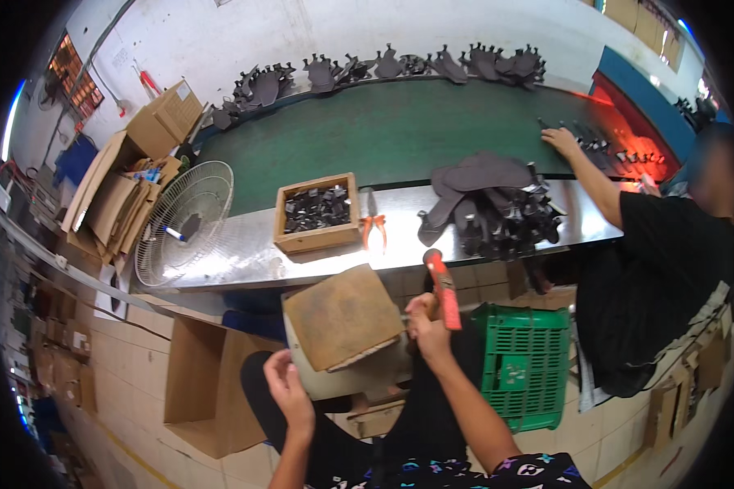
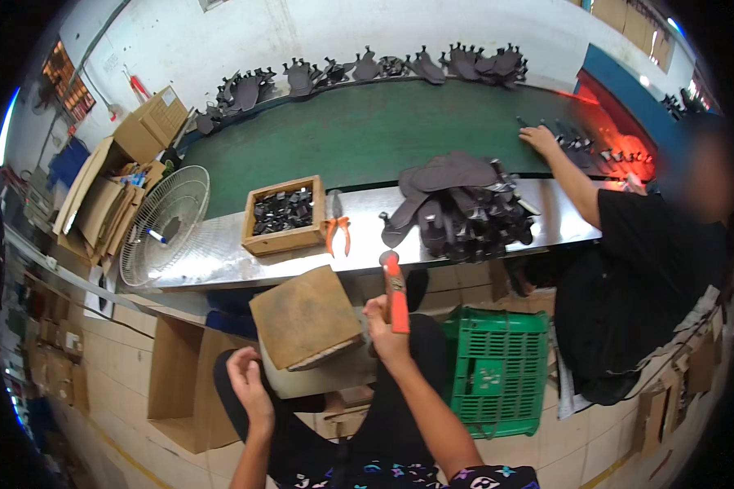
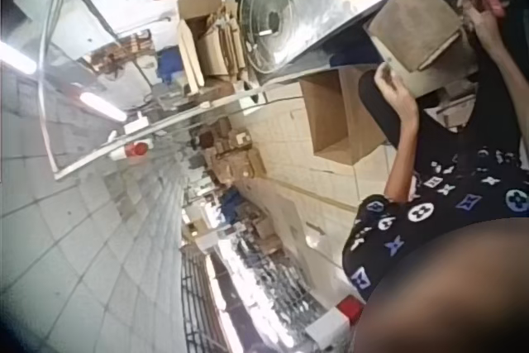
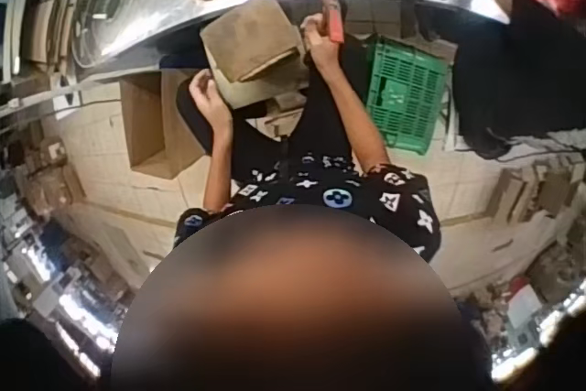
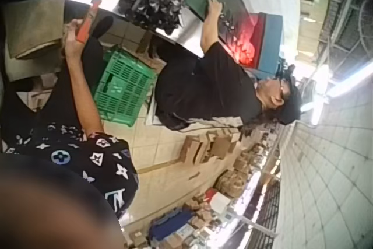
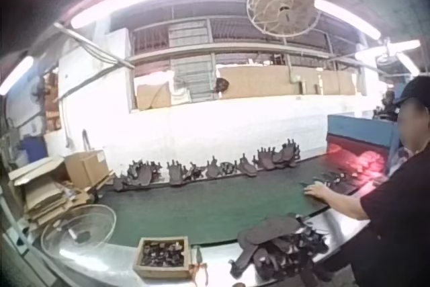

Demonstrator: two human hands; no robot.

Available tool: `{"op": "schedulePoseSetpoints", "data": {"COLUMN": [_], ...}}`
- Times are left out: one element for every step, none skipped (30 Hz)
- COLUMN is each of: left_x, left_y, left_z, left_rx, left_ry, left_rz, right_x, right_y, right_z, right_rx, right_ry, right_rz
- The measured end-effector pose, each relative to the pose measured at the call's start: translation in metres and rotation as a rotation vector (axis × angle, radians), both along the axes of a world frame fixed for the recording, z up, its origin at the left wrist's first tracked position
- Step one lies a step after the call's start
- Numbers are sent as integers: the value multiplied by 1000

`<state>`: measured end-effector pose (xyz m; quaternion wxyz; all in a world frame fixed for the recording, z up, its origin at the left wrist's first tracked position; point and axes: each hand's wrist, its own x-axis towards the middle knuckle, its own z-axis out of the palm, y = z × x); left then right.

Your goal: Assembling shoe components by hammering and fitting parts together on a factory workbench.

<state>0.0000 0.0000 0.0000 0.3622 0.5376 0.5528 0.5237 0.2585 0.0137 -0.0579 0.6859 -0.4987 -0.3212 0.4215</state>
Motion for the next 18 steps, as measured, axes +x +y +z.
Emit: {"op": "schedulePoseSetpoints", "data": {"left_x": [15, 27, 44, 67, 93, 132, 179, 228, 282, 332, 375, 410, 431, 439, 443, 442, 430, 410], "left_y": [4, 17, 30, 47, 67, 85, 110, 125, 144, 150, 153, 152, 152, 153, 152, 155, 160, 159], "left_z": [18, 38, 55, 70, 81, 86, 91, 93, 99, 103, 107, 110, 110, 108, 110, 120, 133, 147], "left_rx": [99, 260, 348, 414, 437, 446, 544, 572, 657, 647, 425, 232, 153, 207, 181, 257, 207, 128], "left_ry": [-35, 165, 228, 291, 334, 204, 197, 147, 218, 479, 598, 612, 611, 496, 423, 382, 307, 298], "left_rz": [10, -23, -78, -159, -269, -424, -570, -698, -742, -655, -707, -737, -764, -767, -789, -763, -901, -992], "right_x": [-1, -1, 0, 2, 2, 1, 2, 3, 5, 8, 9, 11, 11, 9, 10, 13, 16, 16], "right_y": [0, -1, -2, -3, -1, -3, -2, 0, 1, 1, 1, 2, 2, 1, 0, 2, 3, 1], "right_z": [3, 7, 11, 15, 18, 19, 20, 21, 21, 20, 20, 20, 19, 18, 17, 18, 19, 19], "right_rx": [-8, -17, -14, -6, 7, 18, 5, -3, 2, 22, 39, 18, -8, 14, 24, -3, 37, 14], "right_ry": [16, 92, 131, 157, 199, 204, 201, 225, 261, 267, 250, 284, 318, 312, 308, 315, 310, 313], "right_rz": [-65, -49, -41, -15, 5, -9, -13, -11, -8, -9, -39, -52, -65, -82, -89, -104, -85, -114]}}
